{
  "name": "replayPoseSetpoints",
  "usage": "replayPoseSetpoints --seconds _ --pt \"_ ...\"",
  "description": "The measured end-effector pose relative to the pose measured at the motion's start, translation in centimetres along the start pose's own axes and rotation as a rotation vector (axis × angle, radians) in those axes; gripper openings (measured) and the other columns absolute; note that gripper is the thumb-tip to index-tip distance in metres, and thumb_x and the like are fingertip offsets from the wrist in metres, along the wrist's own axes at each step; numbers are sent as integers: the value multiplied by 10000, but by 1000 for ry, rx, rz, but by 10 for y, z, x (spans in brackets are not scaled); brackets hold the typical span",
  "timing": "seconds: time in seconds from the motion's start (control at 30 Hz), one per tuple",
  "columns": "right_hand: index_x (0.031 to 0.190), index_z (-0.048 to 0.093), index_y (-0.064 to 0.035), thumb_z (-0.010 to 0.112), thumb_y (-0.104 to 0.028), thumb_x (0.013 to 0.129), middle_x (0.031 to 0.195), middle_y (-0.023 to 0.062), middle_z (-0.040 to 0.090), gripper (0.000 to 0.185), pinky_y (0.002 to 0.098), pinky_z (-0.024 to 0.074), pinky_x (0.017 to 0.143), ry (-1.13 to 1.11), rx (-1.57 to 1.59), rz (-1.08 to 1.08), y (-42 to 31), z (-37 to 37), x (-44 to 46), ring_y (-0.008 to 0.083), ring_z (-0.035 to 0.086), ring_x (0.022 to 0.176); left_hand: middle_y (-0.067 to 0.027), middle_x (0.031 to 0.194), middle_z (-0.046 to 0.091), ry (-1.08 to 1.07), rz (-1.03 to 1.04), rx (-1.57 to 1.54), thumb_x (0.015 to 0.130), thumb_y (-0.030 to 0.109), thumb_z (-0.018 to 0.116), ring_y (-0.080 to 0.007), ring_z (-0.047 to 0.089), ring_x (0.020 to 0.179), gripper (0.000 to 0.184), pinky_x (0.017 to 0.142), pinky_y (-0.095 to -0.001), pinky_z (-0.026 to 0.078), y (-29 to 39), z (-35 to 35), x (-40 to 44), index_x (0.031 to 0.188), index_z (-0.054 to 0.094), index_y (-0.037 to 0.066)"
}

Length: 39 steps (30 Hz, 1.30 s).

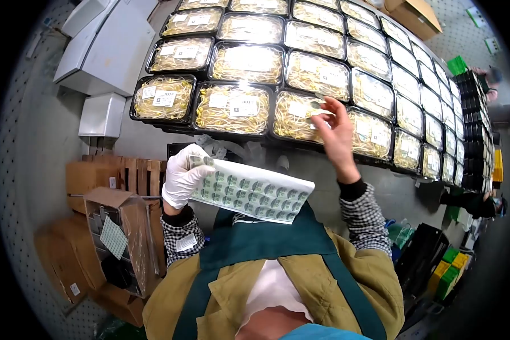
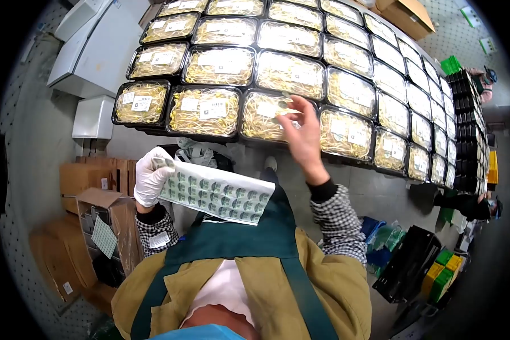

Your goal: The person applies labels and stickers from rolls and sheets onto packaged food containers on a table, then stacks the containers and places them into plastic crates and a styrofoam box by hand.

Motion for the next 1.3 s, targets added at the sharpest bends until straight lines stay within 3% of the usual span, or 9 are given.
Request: replayPoseSetpoints --seconds 0.2,0.3,0.47,0.67,0.87,0.93,1.1,1.13,1.3 --pt "1205 477 -5 608 68 754 1001 140 530 475 337 475 699 143 -641 -354 9 34 -12 223 565 752 -19 772 660 -46 -54 15 782 61 734 -49 583 675 166 615 -198 464 0 -5 0 886 613 14" --pt "1189 490 0 594 63 751 990 154 532 454 349 462 697 168 -614 -373 11 16 1 233 548 754 7 769 630 12 -68 34 808 83 715 -43 550 669 150 622 -191 439 0 -7 1 884 600 24" --pt "1155 511 -5 682 -92 807 890 51 649 398 217 478 671 205 -102 -31 17 7 71 73 568 719 6 783 600 32 29 51 855 69 665 -48 524 690 98 649 -199 431 9 1 24 896 593 15" --pt "1168 497 -54 664 -195 785 833 56 653 442 380 482 660 157 -939 -277 14 29 102 268 631 751 -7 837 615 -58 6 73 893 104 619 -54 529 762 133 714 -209 440 20 19 52 977 570 11" --pt "1015 606 -44 651 -178 782 962 147 596 273 399 476 738 192 -836 -462 27 -7 141 315 608 831 -33 960 586 -146 -57 -64 910 96 530 -70 523 857 233 776 -230 437 23 19 66 1125 500 10" --pt "880 681 -20 685 -248 769 897 163 649 253 374 476 756 128 -620 -22 39 -16 181 294 624 841 -40 1022 577 -157 -69 -110 912 94 518 -81 521 902 264 811 -237 431 27 24 73 1158 488 3" --pt "759 720 -52 704 -301 709 815 132 675 254 359 481 726 145 -644 -5 50 9 237 294 629 770 -43 982 615 -73 -55 -32 915 100 568 -74 530 900 267 783 -229 439 39 44 98 1157 549 -12" --pt "697 694 -70 701 -301 713 873 113 637 232 387 471 733 260 -877 -320 51 17 235 294 599 825 -49 932 624 -39 4 -20 904 86 577 -77 542 858 237 759 -226 447 39 48 104 1117 564 -17" --pt "888 602 -69 659 -194 782 888 117 594 173 380 469 725 147 -918 -387 40 10 235 294 590 856 -18 937 605 -12 57 162 913 47 560 -50 538 819 183 728 -199 449 34 55 124 1087 555 -10"
Point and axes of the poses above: each hand's wrist, its own x-axis towards the middle knuckle, its own z-axis out of the palm, y = z × x, the point moved 1 cm from there along x, towards the middle knuckle
